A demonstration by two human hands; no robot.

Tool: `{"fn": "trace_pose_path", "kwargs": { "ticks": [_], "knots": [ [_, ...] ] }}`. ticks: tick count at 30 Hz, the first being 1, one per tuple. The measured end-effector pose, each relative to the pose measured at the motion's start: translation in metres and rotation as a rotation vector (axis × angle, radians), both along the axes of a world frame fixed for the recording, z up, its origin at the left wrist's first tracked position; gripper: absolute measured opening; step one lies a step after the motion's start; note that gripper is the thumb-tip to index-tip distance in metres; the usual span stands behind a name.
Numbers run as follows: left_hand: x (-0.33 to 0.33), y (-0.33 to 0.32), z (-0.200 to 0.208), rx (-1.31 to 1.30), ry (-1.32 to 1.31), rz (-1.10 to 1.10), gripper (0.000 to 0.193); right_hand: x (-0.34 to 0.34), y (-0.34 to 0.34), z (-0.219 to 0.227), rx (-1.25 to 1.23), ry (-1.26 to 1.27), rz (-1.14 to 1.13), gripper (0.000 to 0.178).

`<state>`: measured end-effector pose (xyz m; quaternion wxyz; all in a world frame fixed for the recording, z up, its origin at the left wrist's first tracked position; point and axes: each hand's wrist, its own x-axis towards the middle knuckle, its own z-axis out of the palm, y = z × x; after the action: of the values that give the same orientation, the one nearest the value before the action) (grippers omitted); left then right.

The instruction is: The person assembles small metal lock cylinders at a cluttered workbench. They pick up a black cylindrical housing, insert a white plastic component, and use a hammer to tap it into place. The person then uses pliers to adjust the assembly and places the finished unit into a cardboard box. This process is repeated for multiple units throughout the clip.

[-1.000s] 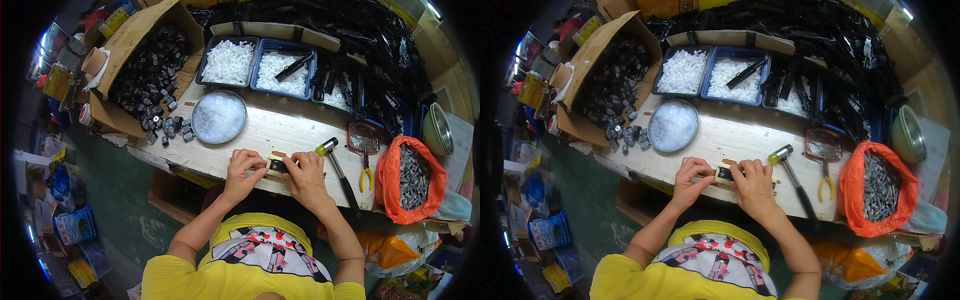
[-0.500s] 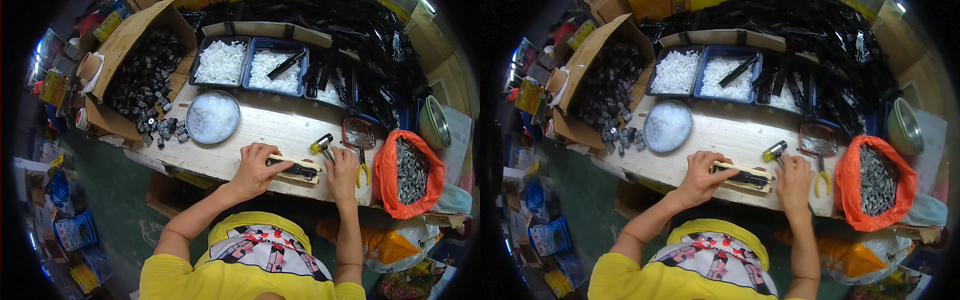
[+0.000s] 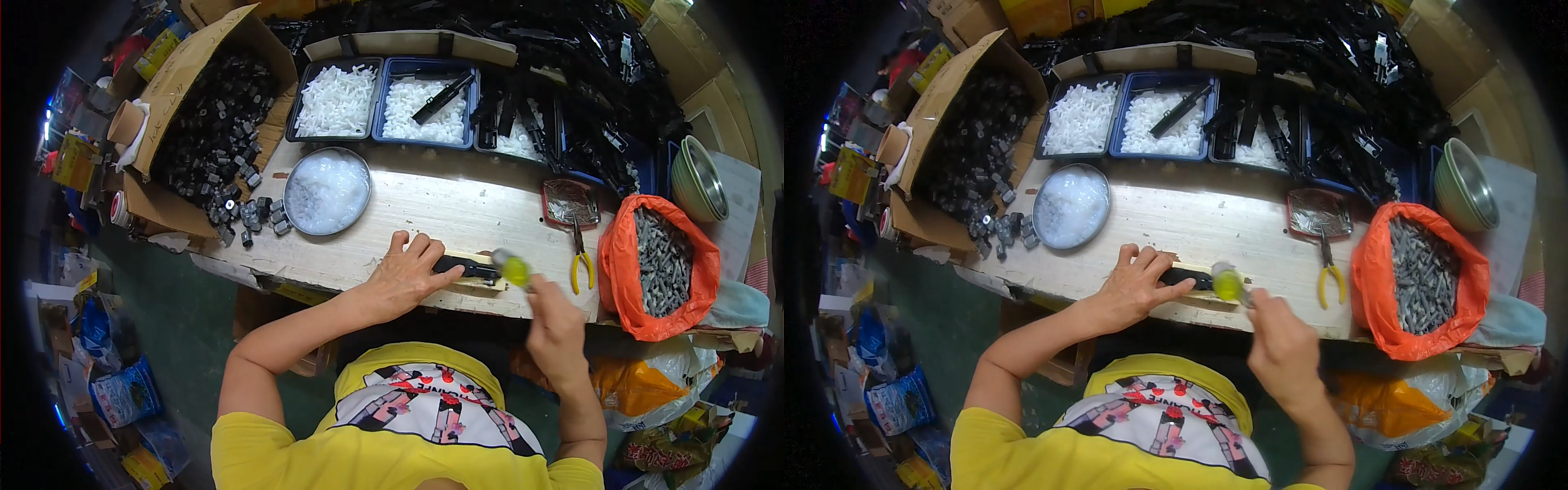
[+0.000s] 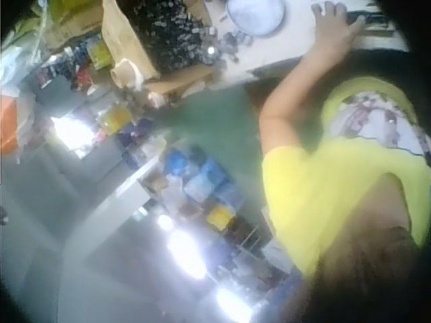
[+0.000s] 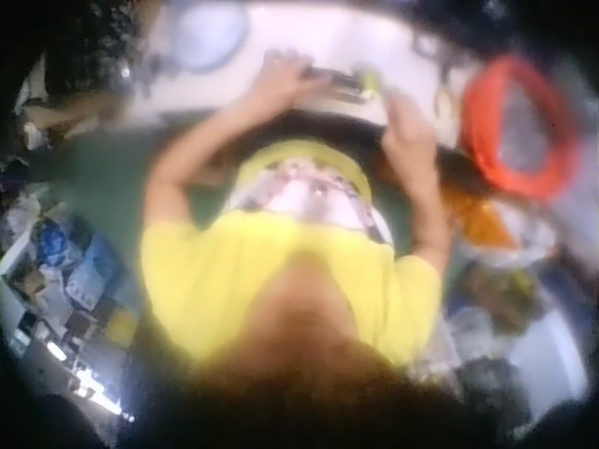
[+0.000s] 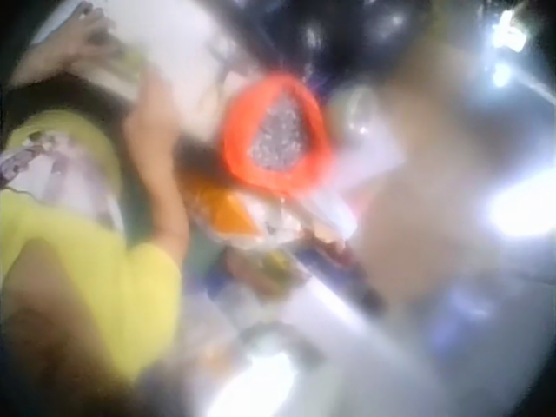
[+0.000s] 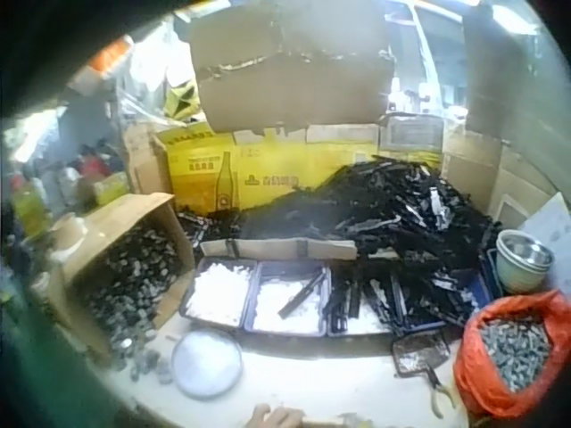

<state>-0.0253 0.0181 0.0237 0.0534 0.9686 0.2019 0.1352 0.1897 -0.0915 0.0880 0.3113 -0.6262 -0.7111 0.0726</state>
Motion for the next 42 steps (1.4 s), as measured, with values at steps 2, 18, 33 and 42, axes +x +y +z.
{"fn": "trace_pose_path", "kwargs": {
  "ticks": [2,18,33,42],
  "knots": [
    [0.001,-0.001,0.003,0.025,0.001,-0.026,0.043,-0.003,-0.002,-0.017,-0.249,-0.195,-0.007,0.019],
    [0.007,0.002,-0.002,-0.258,-0.27,0.156,0.053,-0.014,0.018,0.0,0.023,-0.112,0.031,0.012],
    [-0.004,-0.028,-0.017,-0.262,-0.57,0.479,0.071,-0.04,0.066,-0.009,-0.409,-0.265,0.111,0.01],
    [-0.016,-0.031,-0.019,-0.307,-0.56,0.503,0.077,-0.047,0.072,-0.013,-0.333,-0.162,0.083,0.012]
  ]
}}
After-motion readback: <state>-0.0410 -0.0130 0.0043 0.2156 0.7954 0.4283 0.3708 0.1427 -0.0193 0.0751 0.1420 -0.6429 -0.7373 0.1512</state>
